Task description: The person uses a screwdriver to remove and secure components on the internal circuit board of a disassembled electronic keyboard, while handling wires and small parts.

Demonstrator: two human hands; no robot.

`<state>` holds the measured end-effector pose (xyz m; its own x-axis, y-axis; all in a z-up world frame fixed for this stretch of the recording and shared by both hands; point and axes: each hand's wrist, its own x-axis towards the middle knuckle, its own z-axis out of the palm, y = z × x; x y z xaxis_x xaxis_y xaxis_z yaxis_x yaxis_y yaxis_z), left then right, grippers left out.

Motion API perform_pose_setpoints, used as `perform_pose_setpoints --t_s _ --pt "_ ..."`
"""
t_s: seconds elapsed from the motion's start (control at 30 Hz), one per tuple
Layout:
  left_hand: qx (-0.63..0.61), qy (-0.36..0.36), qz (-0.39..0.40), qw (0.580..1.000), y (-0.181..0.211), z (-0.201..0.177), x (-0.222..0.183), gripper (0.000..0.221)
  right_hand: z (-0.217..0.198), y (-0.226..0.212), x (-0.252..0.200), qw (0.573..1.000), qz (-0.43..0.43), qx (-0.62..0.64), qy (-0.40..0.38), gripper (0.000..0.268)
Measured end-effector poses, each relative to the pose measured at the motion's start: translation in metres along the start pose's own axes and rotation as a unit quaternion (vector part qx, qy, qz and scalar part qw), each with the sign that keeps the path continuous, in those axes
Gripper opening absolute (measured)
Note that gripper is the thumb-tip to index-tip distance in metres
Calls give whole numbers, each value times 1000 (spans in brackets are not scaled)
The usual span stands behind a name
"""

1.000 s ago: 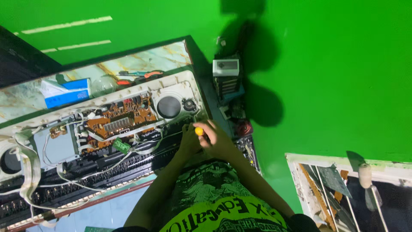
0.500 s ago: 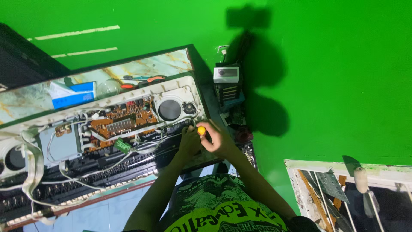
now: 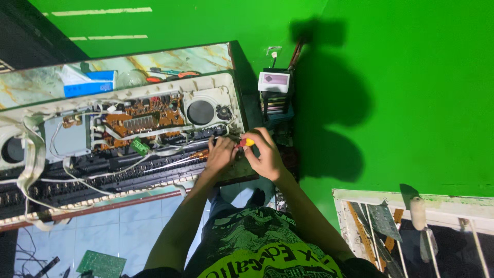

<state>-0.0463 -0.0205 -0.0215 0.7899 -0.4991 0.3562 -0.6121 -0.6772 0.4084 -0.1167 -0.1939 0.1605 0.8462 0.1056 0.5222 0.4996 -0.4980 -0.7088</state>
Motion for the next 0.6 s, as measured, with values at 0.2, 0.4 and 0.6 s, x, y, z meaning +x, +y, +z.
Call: perform_pose_setpoints --t_s 0.2,0.4,0.6 --pt "-90 80 -171 978 6 -2 -25 14 18 14 -31 987 48 33 151 28" --pt "-306 240 -237 890 -35 23 -53 19 70 49 -78 957 143 155 198 28" --pt "-465 195 -296 811 -55 -6 -93 24 128 99 -129 912 176 354 107 28"
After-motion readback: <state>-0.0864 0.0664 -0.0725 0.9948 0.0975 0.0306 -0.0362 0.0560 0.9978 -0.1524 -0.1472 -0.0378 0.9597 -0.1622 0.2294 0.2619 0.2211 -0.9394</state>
